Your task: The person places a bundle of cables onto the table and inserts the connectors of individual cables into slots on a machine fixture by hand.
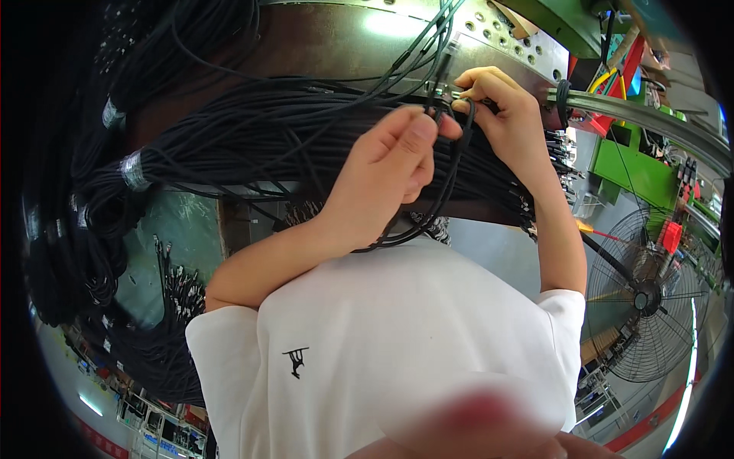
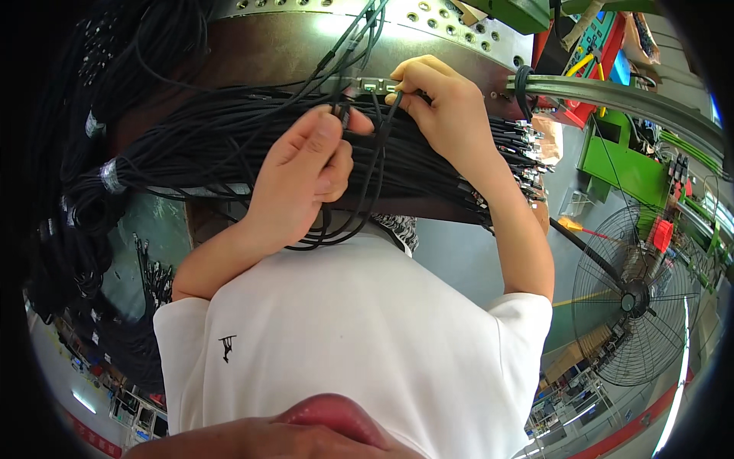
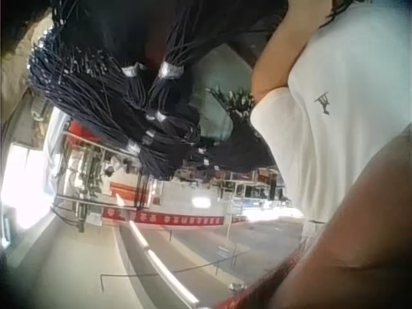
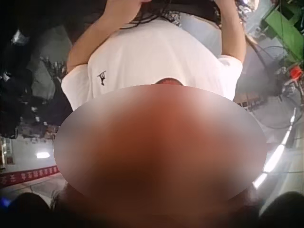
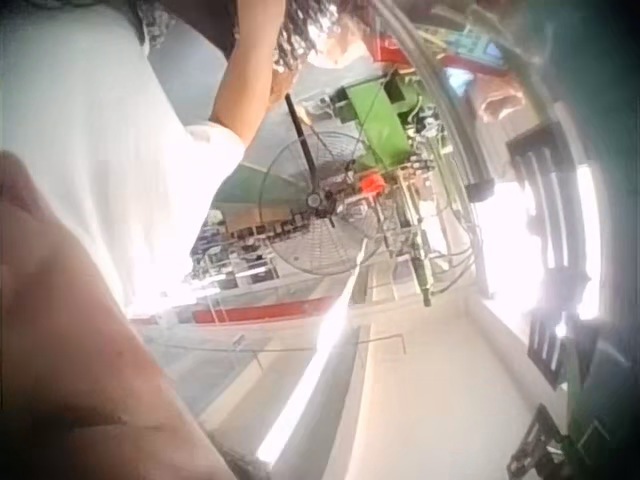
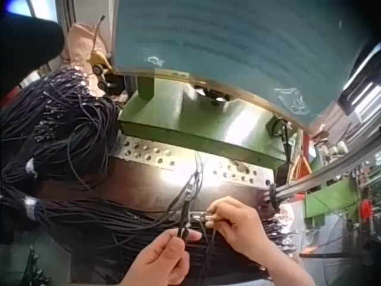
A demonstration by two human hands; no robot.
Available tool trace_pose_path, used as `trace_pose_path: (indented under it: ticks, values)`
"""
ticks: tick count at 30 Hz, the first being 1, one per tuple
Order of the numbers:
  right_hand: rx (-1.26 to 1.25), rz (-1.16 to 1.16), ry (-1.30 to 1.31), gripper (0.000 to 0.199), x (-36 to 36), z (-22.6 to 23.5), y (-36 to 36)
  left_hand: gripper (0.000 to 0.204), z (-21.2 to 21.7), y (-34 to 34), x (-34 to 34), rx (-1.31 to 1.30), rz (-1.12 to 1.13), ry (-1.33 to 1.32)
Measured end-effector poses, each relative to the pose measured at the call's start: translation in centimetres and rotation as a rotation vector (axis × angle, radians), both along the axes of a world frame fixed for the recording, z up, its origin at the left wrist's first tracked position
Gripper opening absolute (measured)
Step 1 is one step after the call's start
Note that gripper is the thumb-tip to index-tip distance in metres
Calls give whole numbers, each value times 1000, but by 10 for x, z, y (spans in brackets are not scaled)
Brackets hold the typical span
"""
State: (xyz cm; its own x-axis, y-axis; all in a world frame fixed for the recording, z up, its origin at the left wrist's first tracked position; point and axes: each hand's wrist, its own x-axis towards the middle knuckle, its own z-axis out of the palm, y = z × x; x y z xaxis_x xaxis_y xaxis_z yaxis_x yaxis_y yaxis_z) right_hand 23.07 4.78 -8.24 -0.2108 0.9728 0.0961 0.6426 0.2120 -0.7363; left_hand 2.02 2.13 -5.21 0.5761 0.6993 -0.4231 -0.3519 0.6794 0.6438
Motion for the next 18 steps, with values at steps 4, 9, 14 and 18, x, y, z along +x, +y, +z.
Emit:
trace_pose_path:
  ticks: [4, 9, 14, 18]
  values:
    - [-38, 1, 53, 18, 1, -3, 1, 35, -6, 1, 3, -73, -12, -54]
    - [7, 3, 5, 19, 1, -5, 0, 36, -8, 0, 2, -85, -31, -69]
    - [132, 8, -110, 19, -1, -8, -1, 37, -6, 2, 5, -52, -36, -28]
    - [517, 14, -378, 23, 5, 15, -3, 37, -8, 1, 8, -45, -33, -6]
